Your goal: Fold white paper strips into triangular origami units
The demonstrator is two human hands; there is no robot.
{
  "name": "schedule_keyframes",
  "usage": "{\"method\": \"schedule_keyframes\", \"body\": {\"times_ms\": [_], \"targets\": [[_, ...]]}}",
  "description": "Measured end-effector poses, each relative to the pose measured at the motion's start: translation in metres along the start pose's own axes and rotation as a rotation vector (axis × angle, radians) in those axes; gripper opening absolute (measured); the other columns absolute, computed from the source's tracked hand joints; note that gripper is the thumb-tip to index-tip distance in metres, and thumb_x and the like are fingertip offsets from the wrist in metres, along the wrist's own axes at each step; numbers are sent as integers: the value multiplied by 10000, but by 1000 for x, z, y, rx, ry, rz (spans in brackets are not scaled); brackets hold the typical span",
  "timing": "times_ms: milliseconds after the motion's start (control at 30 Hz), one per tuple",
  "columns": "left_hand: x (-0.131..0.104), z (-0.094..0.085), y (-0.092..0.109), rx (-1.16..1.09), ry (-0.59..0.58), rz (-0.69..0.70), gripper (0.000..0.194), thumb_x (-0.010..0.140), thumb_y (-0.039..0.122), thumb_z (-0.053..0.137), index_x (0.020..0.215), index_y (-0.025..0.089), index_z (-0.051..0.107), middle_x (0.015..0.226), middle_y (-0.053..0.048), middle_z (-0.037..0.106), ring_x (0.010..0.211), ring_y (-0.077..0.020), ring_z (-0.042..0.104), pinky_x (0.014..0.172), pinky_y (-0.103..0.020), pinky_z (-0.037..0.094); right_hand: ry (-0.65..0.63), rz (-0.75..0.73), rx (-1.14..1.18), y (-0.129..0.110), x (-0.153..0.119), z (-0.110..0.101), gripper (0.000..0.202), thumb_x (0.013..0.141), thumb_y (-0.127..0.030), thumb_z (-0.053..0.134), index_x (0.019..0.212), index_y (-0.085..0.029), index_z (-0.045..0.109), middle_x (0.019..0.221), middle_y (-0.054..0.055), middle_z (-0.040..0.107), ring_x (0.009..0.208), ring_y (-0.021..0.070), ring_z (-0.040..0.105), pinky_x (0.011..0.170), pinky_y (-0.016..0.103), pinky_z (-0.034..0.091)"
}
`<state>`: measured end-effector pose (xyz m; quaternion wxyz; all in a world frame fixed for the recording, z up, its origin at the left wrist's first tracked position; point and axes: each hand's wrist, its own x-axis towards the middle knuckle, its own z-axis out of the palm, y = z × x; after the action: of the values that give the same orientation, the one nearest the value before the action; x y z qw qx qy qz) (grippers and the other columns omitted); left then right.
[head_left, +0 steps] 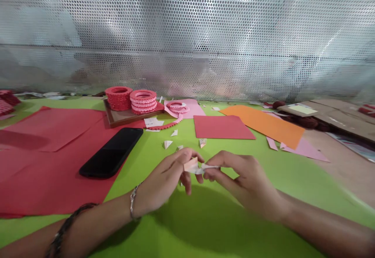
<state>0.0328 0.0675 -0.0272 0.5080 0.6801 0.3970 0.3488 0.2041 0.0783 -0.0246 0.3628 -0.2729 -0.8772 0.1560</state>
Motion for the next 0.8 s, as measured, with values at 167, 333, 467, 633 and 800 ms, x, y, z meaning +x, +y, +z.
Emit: {"method": "schedule_keyframes", "body": {"times_ms": [167,333,467,633,800], "targets": [[-2,-3,-7,327,-16,201,325,812,408,345,685,152,499,613,7,508,553,-112,476,517,-205,361,-88,376,426,-2,3,8,128,809,-193,485,694,-140,501,581,-7,589,536,84,575,505,187,465],[-1,-3,-4,424,45,155,264,825,270,401,646,147,550,575,20,565,486,-79,498,476,-163,371,-90,421,657,-1,4,8,145,808,-234,495,717,-124,521,619,7,595,567,76,570,548,193,475],[-2,-2,0,348,88,157,284,831,286,397,718,137,611,564,4,596,451,-79,523,434,-151,403,-63,416,824,2,6,3,265,832,-310,456,706,-103,562,623,24,594,565,84,571,578,219,483],[-2,-3,0,340,156,190,233,805,245,457,715,138,644,510,13,594,410,-70,507,410,-141,407,-75,510,1041,6,7,4,237,803,-313,515,698,-110,577,627,20,619,552,69,582,562,186,478],[-2,-2,0,328,158,212,210,798,219,473,689,145,637,510,24,594,398,-56,500,395,-121,397,-68,526,1120,7,5,5,178,765,-288,572,718,-116,580,635,1,618,567,53,584,570,159,475]]}}
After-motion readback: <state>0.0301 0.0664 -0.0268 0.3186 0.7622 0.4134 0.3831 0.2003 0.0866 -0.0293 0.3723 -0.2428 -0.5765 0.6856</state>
